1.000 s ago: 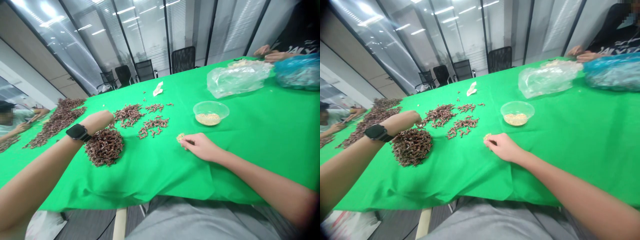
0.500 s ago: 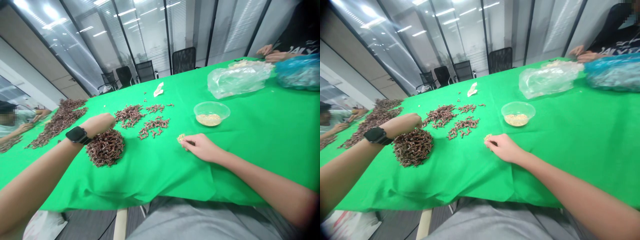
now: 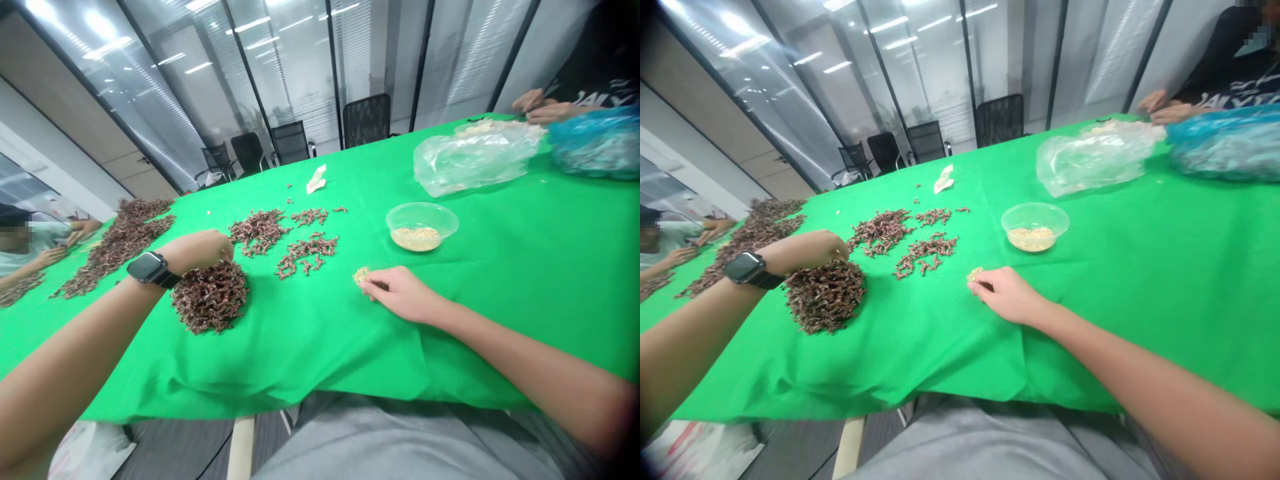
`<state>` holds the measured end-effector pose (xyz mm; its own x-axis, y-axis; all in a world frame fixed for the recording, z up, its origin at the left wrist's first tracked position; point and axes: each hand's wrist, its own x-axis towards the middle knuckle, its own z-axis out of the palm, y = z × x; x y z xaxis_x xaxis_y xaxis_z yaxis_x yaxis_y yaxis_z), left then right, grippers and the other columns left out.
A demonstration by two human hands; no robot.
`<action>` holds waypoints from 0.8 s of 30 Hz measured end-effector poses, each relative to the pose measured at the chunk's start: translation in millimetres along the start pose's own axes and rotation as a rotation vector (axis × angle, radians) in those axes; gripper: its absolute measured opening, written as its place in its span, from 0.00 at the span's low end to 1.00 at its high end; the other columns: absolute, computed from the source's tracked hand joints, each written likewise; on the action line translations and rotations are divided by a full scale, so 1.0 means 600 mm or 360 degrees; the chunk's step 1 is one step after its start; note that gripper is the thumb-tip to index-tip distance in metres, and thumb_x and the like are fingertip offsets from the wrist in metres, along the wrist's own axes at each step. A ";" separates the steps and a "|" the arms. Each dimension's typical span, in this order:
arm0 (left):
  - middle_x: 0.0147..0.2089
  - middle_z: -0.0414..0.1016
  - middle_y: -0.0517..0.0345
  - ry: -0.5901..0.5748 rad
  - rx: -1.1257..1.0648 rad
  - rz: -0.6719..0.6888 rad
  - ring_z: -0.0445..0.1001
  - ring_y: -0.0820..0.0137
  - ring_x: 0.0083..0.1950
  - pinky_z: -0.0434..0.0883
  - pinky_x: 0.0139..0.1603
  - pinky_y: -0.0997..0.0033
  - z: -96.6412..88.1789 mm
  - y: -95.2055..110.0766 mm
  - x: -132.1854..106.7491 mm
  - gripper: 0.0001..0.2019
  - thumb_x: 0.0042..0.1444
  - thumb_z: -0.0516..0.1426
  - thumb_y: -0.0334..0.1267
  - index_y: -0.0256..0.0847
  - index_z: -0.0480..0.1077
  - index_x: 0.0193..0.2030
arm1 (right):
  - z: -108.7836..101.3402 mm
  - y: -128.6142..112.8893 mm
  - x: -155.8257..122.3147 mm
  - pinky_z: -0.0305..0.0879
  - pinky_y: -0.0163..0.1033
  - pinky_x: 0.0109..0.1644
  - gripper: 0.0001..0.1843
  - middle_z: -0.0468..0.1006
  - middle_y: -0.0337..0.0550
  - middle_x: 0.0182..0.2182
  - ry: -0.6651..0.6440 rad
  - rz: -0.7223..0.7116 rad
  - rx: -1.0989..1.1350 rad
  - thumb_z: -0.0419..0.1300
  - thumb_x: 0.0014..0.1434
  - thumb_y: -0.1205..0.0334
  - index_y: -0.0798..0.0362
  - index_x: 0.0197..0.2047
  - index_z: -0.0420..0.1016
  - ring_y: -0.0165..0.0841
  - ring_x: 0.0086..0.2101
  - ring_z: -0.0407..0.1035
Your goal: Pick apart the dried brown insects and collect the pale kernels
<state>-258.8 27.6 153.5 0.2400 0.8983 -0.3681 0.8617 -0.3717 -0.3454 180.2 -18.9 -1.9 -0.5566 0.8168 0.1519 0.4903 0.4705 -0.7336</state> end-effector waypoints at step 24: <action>0.48 0.84 0.56 -0.0118 -0.0015 -0.0045 0.81 0.63 0.46 0.72 0.46 0.70 -0.009 0.011 -0.003 0.19 0.56 0.52 0.33 0.48 0.83 0.47 | 0.000 -0.001 -0.001 0.52 0.38 0.32 0.22 0.74 0.38 0.22 -0.0008 0.0012 -0.0015 0.52 0.69 0.52 0.53 0.26 0.71 0.31 0.25 0.63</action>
<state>-251.3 25.1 156.6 0.1820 0.8884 -0.4214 0.8720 -0.3438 -0.3484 180.1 -19.7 -1.3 -0.5561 0.8187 0.1428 0.5010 0.4673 -0.7285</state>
